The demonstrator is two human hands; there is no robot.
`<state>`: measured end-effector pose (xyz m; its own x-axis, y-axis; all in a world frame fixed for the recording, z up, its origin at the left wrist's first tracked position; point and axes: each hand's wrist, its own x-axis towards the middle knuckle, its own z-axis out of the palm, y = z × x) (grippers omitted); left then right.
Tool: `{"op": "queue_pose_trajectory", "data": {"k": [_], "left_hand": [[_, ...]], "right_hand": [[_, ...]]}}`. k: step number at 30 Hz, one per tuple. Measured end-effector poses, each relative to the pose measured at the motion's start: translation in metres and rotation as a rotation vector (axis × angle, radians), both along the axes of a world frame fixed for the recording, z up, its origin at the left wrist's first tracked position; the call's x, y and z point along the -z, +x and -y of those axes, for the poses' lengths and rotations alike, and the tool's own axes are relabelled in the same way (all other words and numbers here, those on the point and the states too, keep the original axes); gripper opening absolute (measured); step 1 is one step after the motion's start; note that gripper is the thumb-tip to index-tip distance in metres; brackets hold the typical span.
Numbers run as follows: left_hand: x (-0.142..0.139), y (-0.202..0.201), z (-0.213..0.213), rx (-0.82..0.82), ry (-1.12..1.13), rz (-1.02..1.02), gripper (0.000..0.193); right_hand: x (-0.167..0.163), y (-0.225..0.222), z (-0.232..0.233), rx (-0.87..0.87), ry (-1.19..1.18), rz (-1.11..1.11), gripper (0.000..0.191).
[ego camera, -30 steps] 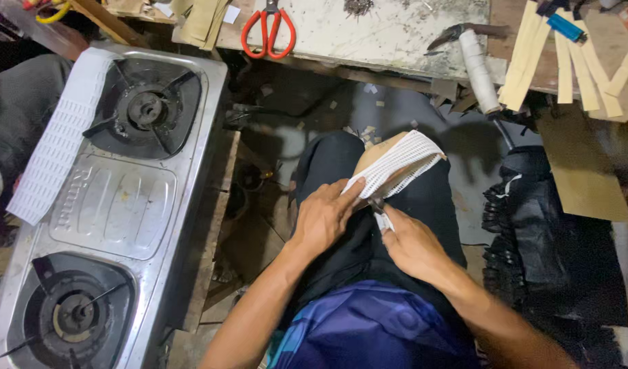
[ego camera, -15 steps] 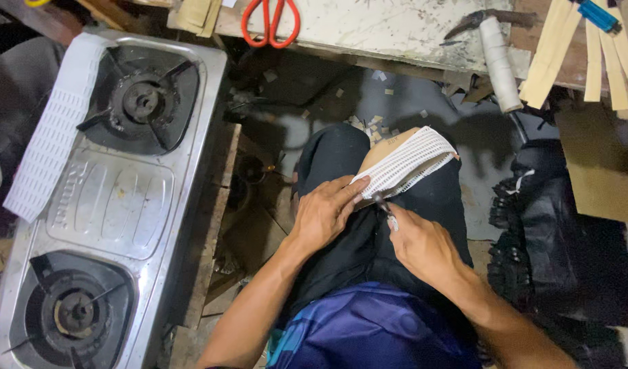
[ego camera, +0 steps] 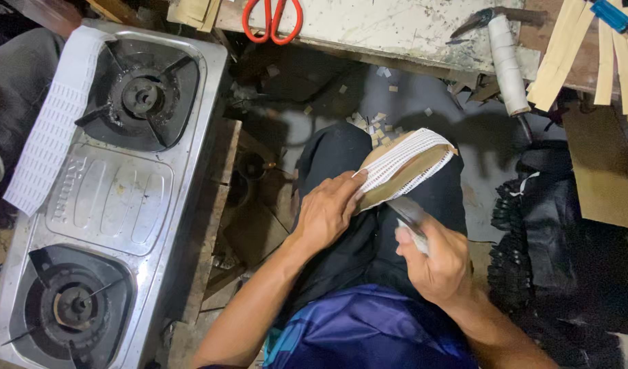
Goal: The person sits on the floor with a shoe on their lap, hammering the woven upper over the insole of the last and tacking it in place. They use a hammer and pliers, pull the upper edges, insert a strap across the shoe, and place the finished shoe on a shelf with other lasts.
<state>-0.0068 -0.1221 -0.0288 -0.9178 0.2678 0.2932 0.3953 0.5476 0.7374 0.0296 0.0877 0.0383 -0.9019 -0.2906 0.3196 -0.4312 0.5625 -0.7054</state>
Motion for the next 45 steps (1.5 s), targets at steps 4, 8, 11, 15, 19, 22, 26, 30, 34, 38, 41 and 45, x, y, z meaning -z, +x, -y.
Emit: {"op": "queue_pose_trajectory", "data": {"k": [4,8,11,15,19,22,26,30,34,38,41,45], "left_hand": [[-0.003,-0.002,0.003,0.027,0.031,-0.004,0.042],[-0.006,-0.006,0.005,0.026,-0.004,0.106,0.046],[-0.005,-0.007,0.009,0.059,0.010,0.122,0.050],[-0.002,-0.009,0.020,0.103,0.056,0.181,0.061],[0.004,-0.009,0.026,0.041,0.189,0.257,0.054],[0.003,-0.006,0.030,-0.059,0.556,0.847,0.052],[-0.008,0.005,0.044,0.145,0.658,0.765,0.048],[-0.017,0.006,0.053,0.420,0.500,0.513,0.039],[-0.013,-0.001,0.042,0.091,0.437,0.128,0.063],[0.006,-0.007,0.001,-0.071,1.283,0.687,0.061],[0.015,0.011,-0.015,0.044,1.562,0.826,0.059],[0.015,0.017,-0.006,0.127,1.580,0.728,0.069]], "right_hand": [[0.026,-0.014,0.007,0.014,0.334,0.050,0.013],[0.025,-0.005,0.003,0.109,-0.079,0.361,0.021],[0.031,-0.001,0.003,-0.068,-0.390,-0.112,0.020],[0.074,-0.017,0.000,0.008,0.318,0.207,0.015],[0.103,-0.014,-0.039,0.240,-0.188,0.504,0.017],[0.104,-0.024,-0.080,0.462,-0.535,0.546,0.022],[0.094,-0.032,-0.139,0.465,-1.107,0.891,0.028],[0.095,-0.017,-0.155,0.221,-1.046,1.157,0.034],[0.071,0.012,-0.123,0.248,-0.760,0.803,0.045],[0.027,0.031,-0.071,0.280,-0.028,0.025,0.032],[0.003,0.034,-0.056,0.028,0.069,-0.221,0.034],[0.027,0.048,-0.061,0.266,-0.108,0.033,0.029]]}}
